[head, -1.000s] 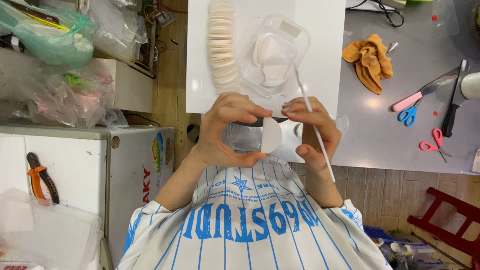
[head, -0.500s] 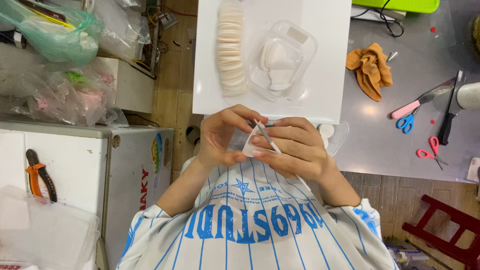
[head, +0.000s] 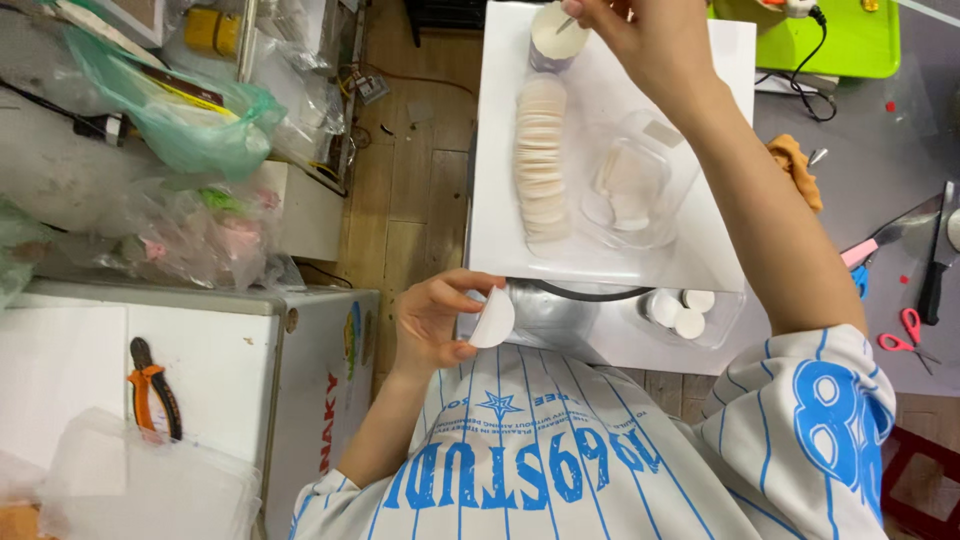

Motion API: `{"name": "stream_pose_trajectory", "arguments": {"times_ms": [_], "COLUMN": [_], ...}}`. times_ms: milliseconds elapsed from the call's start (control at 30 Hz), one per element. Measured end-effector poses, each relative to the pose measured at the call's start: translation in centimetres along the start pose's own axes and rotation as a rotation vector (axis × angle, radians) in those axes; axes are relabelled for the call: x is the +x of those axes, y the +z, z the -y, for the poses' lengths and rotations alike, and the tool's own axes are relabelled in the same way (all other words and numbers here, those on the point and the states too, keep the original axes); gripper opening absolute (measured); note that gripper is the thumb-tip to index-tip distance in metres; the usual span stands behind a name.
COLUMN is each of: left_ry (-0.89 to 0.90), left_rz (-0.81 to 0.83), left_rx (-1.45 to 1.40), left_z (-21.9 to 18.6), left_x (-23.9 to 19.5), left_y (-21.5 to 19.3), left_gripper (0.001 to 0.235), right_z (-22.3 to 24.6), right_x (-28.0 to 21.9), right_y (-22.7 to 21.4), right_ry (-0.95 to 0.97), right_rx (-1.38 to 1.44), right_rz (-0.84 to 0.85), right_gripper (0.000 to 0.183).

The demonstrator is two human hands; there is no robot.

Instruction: The person repeatedly picks up small white circular discs from a tray, uses a thin white stick to press and shape the edges, and places the discs into a clear plastic container. The process is repeated for multiple discs throughout the clip.

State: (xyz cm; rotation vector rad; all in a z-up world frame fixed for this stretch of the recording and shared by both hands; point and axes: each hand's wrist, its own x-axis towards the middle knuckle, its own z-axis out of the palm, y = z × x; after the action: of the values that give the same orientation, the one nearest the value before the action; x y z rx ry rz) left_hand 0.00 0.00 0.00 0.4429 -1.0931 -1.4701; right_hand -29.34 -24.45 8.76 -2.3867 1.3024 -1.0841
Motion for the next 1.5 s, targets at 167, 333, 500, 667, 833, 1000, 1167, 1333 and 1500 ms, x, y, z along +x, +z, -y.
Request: {"name": "stream_pose_trajectory", "arguments": {"times_ms": [167, 333, 500, 667, 833, 1000, 1167, 1333, 1500], "left_ry": [-0.022, -0.044, -0.142, -0.274, -0.329, -0.373, -0.365, -0.364, -0.344], "left_rz": [0.000, 0.062, 0.107, 0.161, 0.275, 0.332, 0.382, 0.359, 0.336], "left_rx": [-0.003, -0.062, -0.274, -0.460, -0.584, -0.636, -0.589, -0.594, -0.544], "left_z": [-1.2, -1.6, -1.9, -1.5, -1.6, -2.5, -3.5, -3.7, -3.5], "left_x": [0.3, 2.5, 5.3, 7.6, 7.8, 7.5, 7.2, 6.6, 5.9], "left_y": [-3.3, -5.7, -6.6, -6.0, -4.4, -3.4, -2.8, -2.6, -2.9], "left_gripper": [0.038, 0.037, 0.037, 0.038, 0.037, 0.034, 0.033, 0.034, 0.036], "right_z": [-2.8, -2.0, 5.1, 16.2, 22.7, 23.2, 23.8, 23.5, 24.0], "right_x": [1.0, 0.7, -3.2, -8.2, -10.0, -10.7, -11.8, -12.0, -11.9], "right_y": [3.6, 2.7, -0.2, 0.8, 2.2, 2.5, 2.7, 2.2, 0.6], "right_ry": [-0.002, 0.101, 0.235, -0.031, -0.020, -0.007, 0.053, 0.012, -0.001], "right_rx": [-0.231, -0.191, 0.456, 0.717, 0.561, 0.523, 0.567, 0.499, 0.305], "right_rz": [0.041, 0.004, -0.209, -0.400, -0.438, -0.461, -0.417, -0.443, -0.395], "right_gripper": [0.022, 0.021, 0.026, 0.036, 0.053, 0.053, 0.052, 0.050, 0.048]}}
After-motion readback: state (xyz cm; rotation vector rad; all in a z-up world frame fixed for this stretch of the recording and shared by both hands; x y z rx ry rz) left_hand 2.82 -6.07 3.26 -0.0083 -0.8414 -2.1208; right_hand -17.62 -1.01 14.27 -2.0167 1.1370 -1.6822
